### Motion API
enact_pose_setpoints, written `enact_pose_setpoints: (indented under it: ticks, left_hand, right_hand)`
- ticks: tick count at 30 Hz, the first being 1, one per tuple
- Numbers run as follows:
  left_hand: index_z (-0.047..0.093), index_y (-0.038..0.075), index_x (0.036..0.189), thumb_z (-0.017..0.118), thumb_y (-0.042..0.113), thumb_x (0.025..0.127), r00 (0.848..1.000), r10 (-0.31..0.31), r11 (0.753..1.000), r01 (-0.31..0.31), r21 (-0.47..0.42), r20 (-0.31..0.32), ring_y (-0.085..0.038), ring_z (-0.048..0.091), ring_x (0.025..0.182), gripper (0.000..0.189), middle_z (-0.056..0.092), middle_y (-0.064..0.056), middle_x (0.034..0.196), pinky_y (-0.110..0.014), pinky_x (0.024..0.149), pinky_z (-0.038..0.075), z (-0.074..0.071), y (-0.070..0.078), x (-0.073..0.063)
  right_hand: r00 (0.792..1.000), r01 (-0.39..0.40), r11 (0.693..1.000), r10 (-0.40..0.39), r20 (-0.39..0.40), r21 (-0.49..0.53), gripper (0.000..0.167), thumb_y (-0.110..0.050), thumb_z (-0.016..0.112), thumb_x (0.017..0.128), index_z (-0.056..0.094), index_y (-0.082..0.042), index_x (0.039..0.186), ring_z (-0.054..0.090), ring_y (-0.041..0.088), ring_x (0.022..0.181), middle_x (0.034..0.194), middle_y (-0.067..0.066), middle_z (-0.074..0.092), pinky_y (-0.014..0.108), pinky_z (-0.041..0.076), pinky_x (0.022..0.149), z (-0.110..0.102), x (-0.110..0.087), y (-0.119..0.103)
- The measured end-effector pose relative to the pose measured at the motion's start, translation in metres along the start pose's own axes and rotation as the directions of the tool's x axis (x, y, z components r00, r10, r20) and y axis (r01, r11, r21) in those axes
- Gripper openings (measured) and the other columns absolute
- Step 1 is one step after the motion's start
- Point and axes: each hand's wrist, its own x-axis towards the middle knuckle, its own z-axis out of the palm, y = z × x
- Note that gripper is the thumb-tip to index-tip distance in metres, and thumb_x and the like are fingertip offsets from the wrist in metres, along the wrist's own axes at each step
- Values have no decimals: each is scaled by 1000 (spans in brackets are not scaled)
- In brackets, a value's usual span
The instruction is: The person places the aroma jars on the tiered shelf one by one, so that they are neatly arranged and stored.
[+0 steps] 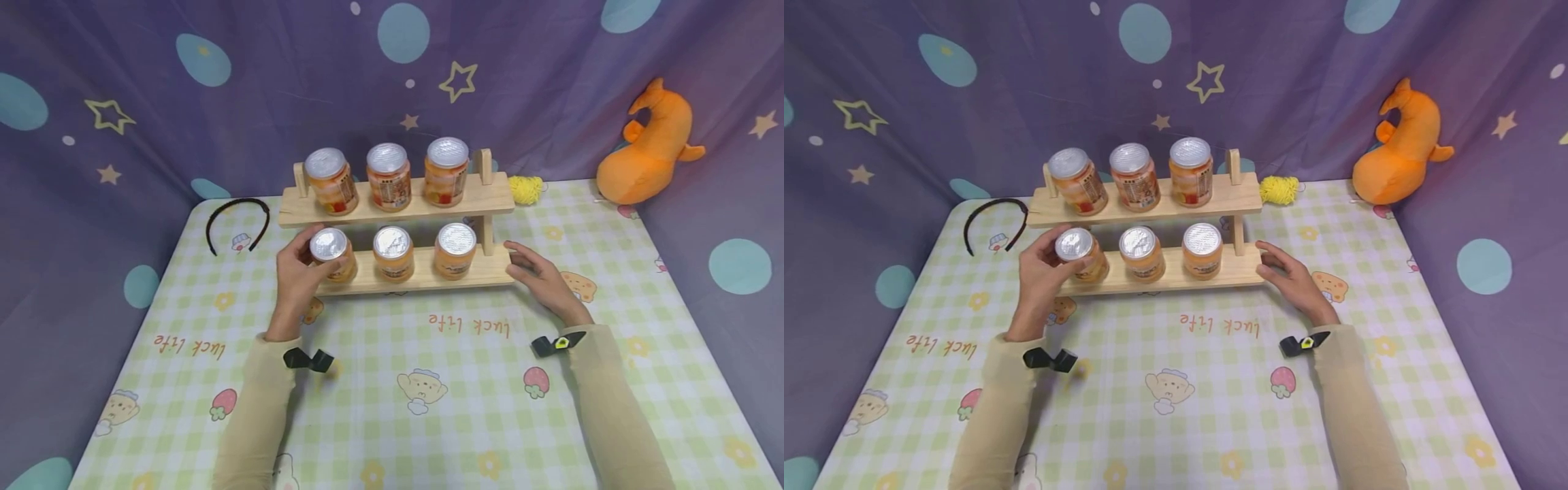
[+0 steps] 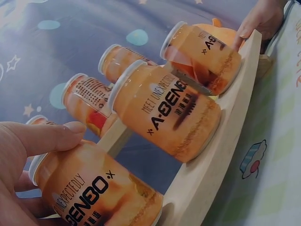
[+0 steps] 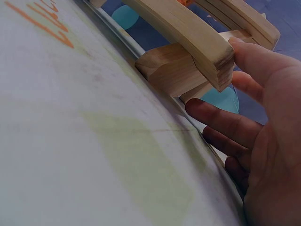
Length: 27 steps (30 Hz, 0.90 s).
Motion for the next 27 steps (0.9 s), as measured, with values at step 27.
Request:
enact_pose_setpoints:
  ticks: [27]
  left_hand:
    - [53, 6, 142, 84, 2, 77, 998, -50, 997, 48, 55, 42, -14, 56, 116, 72, 59, -16, 138, -14, 91, 45, -4, -7, -2]
  right_hand:
    - [1000, 6, 1000, -6, 0, 7, 58, -35, 57, 102, 37, -24, 155, 50, -8, 118, 146, 15, 55, 26, 39, 106, 0, 0, 2]
